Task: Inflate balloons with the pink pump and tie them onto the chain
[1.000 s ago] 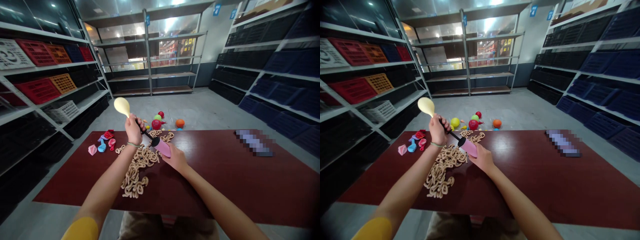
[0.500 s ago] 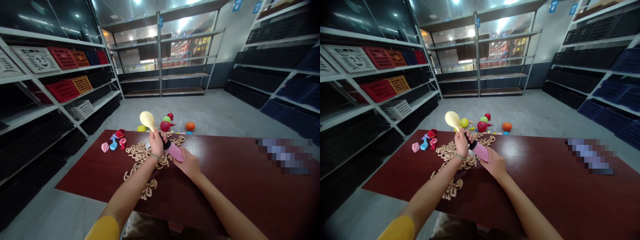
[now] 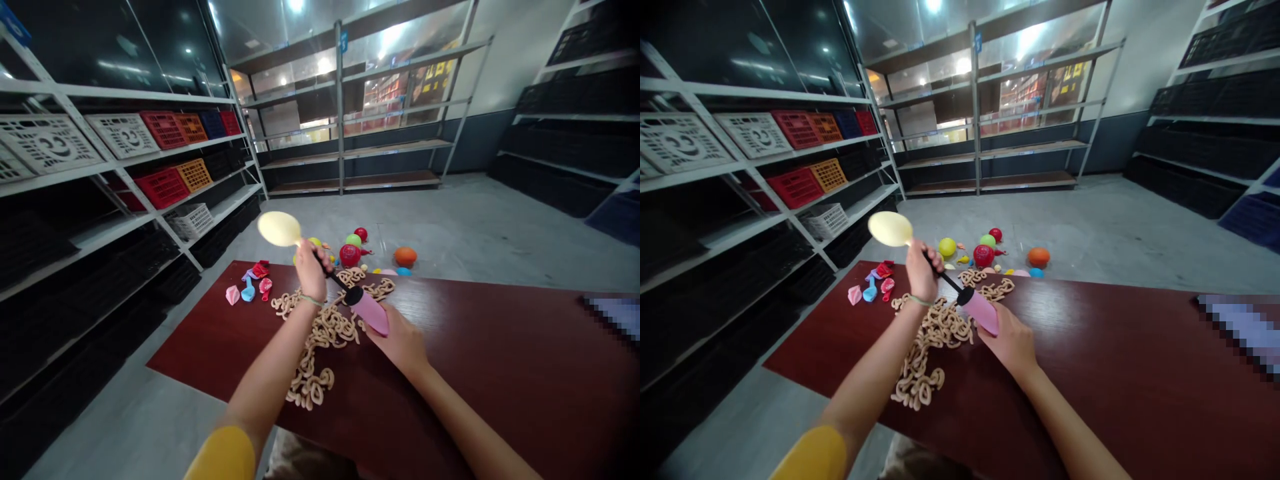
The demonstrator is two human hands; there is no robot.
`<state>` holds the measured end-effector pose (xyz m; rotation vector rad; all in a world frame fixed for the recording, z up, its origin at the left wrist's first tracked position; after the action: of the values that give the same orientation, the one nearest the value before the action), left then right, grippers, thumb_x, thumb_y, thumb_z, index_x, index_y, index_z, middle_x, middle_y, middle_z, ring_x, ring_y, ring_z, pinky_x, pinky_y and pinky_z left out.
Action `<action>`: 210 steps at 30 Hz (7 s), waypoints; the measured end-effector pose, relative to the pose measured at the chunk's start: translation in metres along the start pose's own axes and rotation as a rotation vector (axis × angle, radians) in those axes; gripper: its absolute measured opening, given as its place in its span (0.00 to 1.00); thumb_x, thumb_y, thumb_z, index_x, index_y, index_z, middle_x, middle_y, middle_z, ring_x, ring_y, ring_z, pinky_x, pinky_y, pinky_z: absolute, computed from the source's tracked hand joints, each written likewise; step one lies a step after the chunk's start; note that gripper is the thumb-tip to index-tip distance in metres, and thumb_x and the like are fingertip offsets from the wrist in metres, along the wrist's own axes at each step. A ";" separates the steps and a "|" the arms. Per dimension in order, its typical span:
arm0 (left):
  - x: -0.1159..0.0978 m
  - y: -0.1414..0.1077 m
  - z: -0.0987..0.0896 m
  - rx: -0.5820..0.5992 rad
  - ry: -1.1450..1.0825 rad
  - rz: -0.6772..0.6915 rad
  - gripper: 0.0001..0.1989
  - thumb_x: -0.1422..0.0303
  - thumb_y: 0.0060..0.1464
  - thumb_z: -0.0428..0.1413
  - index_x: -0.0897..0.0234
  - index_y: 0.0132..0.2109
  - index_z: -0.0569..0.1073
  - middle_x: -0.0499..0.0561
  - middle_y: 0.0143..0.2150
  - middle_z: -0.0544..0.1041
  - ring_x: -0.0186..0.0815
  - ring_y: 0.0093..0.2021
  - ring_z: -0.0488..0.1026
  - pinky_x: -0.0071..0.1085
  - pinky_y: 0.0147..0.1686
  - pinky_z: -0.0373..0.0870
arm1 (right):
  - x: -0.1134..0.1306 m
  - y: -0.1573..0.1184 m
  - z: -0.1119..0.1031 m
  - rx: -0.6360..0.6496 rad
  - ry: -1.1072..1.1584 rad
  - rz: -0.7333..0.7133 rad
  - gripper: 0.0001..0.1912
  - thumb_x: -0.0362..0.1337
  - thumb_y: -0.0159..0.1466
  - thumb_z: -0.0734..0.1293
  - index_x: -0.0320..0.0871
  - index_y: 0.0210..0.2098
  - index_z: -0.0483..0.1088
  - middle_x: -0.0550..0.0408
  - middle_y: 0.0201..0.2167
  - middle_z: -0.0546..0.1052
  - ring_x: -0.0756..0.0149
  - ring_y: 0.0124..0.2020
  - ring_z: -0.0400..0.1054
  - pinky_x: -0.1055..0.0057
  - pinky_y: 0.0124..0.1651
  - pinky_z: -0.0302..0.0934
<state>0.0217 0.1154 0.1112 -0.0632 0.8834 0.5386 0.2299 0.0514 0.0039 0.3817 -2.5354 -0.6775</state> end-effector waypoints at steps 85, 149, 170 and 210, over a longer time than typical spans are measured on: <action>-0.026 0.007 -0.036 -0.046 0.143 0.048 0.16 0.58 0.58 0.53 0.61 0.29 0.58 0.41 0.21 0.61 0.25 0.16 0.59 0.22 0.15 0.57 | 0.014 -0.002 0.000 0.021 0.024 -0.176 0.21 0.38 0.61 0.65 0.42 0.53 0.65 0.50 0.39 0.78 0.58 0.39 0.74 0.66 0.39 0.63; 0.044 -0.042 -0.004 0.063 0.172 0.012 0.21 0.49 0.59 0.49 0.61 0.30 0.59 0.41 0.20 0.62 0.26 0.14 0.60 0.24 0.14 0.60 | 0.003 -0.005 -0.005 -0.073 0.020 -0.097 0.20 0.38 0.60 0.67 0.44 0.52 0.65 0.52 0.41 0.78 0.59 0.39 0.75 0.68 0.37 0.64; 0.056 -0.038 -0.015 -0.027 0.122 0.004 0.19 0.51 0.59 0.50 0.60 0.31 0.59 0.41 0.22 0.62 0.25 0.16 0.60 0.23 0.16 0.60 | -0.002 -0.004 -0.002 -0.073 -0.049 -0.055 0.21 0.41 0.60 0.67 0.45 0.52 0.65 0.52 0.41 0.78 0.59 0.37 0.74 0.68 0.35 0.60; -0.046 0.013 -0.042 -0.143 0.051 0.153 0.18 0.59 0.57 0.56 0.61 0.28 0.56 0.39 0.20 0.56 0.23 0.16 0.56 0.22 0.16 0.55 | 0.018 -0.006 -0.003 -0.046 -0.032 -0.202 0.20 0.39 0.60 0.66 0.44 0.51 0.66 0.52 0.37 0.78 0.61 0.36 0.73 0.69 0.36 0.59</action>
<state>-0.0385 0.0958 0.1209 -0.1405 0.9026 0.7459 0.2175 0.0384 0.0098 0.6218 -2.5279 -0.8208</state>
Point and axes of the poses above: each hand's wrist, its own y-axis towards the middle knuckle, its own z-axis out of the palm, x = y × z, the point moved 9 cm from there along y, towards the middle knuckle
